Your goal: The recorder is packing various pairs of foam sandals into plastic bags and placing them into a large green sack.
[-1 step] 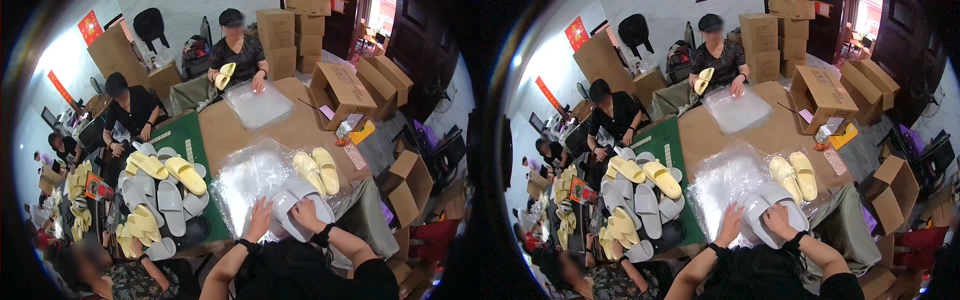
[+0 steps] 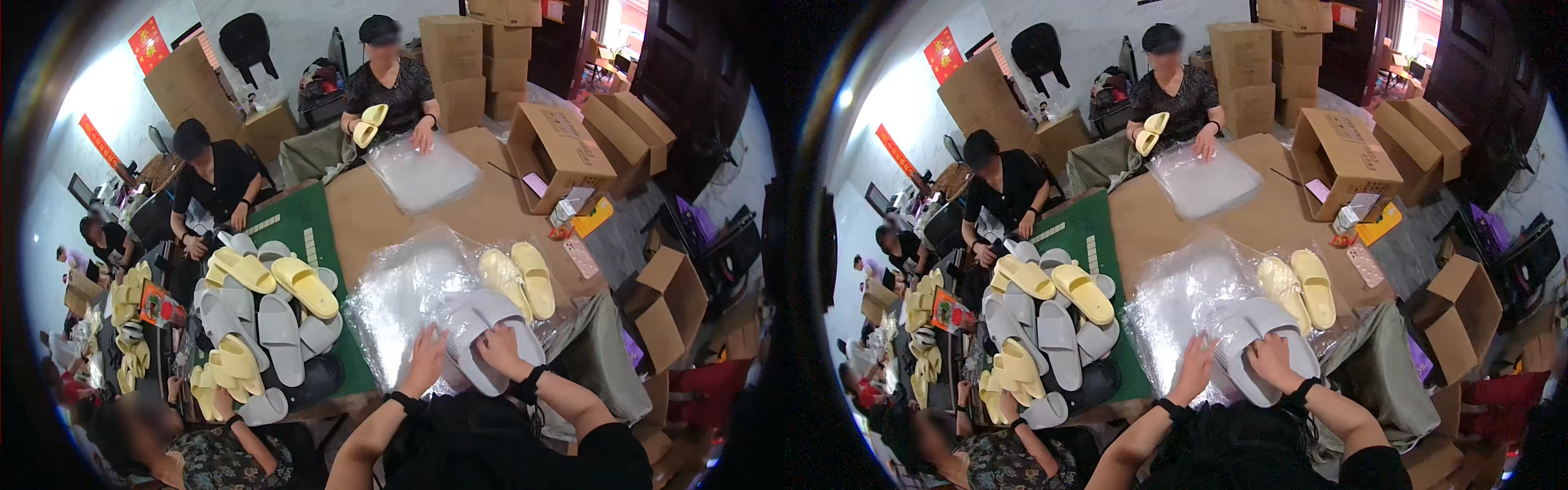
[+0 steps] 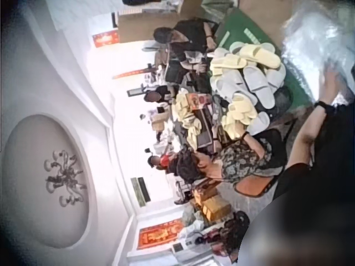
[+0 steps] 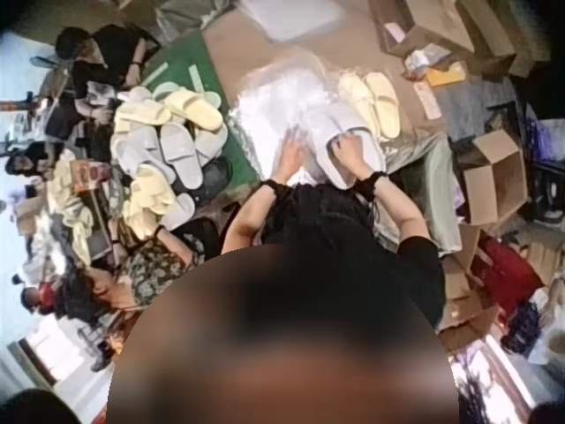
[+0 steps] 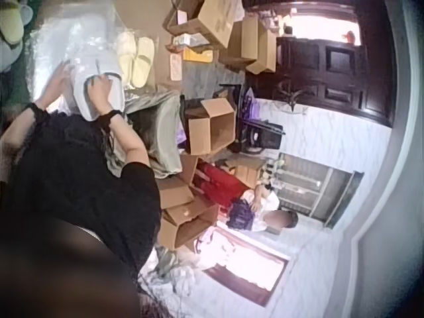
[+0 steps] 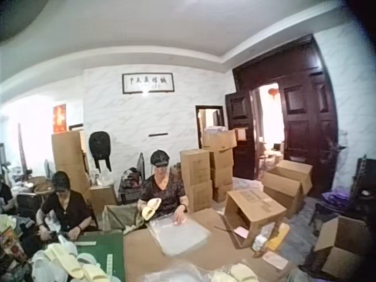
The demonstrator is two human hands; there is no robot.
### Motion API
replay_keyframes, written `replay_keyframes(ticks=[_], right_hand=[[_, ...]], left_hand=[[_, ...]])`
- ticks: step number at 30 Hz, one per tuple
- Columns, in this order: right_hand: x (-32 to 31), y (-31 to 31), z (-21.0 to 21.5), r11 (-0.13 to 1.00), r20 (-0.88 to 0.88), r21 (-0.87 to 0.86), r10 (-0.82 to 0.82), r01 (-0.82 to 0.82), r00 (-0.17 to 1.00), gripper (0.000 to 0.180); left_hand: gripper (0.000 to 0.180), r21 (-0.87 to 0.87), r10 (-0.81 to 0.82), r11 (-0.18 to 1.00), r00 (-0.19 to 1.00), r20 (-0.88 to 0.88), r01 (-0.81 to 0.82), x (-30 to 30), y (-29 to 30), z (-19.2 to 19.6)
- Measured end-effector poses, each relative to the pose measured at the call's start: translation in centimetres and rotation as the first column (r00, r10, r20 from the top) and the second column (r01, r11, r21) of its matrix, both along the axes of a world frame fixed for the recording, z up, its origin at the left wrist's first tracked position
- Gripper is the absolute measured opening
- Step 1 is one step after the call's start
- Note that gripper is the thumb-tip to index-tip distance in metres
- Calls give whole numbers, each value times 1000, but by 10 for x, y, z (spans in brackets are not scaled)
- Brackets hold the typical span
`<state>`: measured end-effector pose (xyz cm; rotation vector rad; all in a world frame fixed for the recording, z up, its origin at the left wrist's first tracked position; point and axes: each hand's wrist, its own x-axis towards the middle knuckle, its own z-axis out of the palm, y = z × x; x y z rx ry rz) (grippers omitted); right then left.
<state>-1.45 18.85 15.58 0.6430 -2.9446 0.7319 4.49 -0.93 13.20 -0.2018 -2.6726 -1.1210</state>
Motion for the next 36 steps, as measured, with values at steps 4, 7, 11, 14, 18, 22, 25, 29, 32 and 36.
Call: replay_keyframes(ticks=[4,7,11,14,18,22,25,29,32,36], right_hand=[[5,-13,5,989,-57,82,126,-121,990,22],[2,-17,-1,963,-81,157,235,-221,969,26],[-21,-26,-22,974,-161,118,209,-191,965,27],[-32,-34,-20,957,-518,160,289,-241,805,28],[-37,-58,-7,992,-534,126,78,-12,842,23],[-43,-29,-33,994,-314,-106,6,-41,950,20],[-29,-25,8,965,-232,-246,30,-88,972,23],[-25,-20,-33,993,-84,-120,8,-18,996,24],[-34,-22,-47,999,-209,9,-43,46,977,24],[-50,-32,-30,956,-153,-212,-236,201,960,20]], left_hand=[[38,126,-18,992,998,60,10,4,9,10],[41,-96,-71,992,990,125,83,5,14,30],[39,25,-291,956,957,-16,291,12,19,26],[37,-45,-403,910,906,132,412,23,30,39],[34,131,-411,904,912,2,407,12,31,45],[47,420,-432,815,902,-22,400,4,28,61],[70,389,470,809,882,23,-441,-21,37,52],[59,892,-21,193,907,420,-408,-44,33,23],[47,927,-163,230,927,337,-297,-31,47,8],[35,654,-424,703,573,701,-280,-19,47,0]])
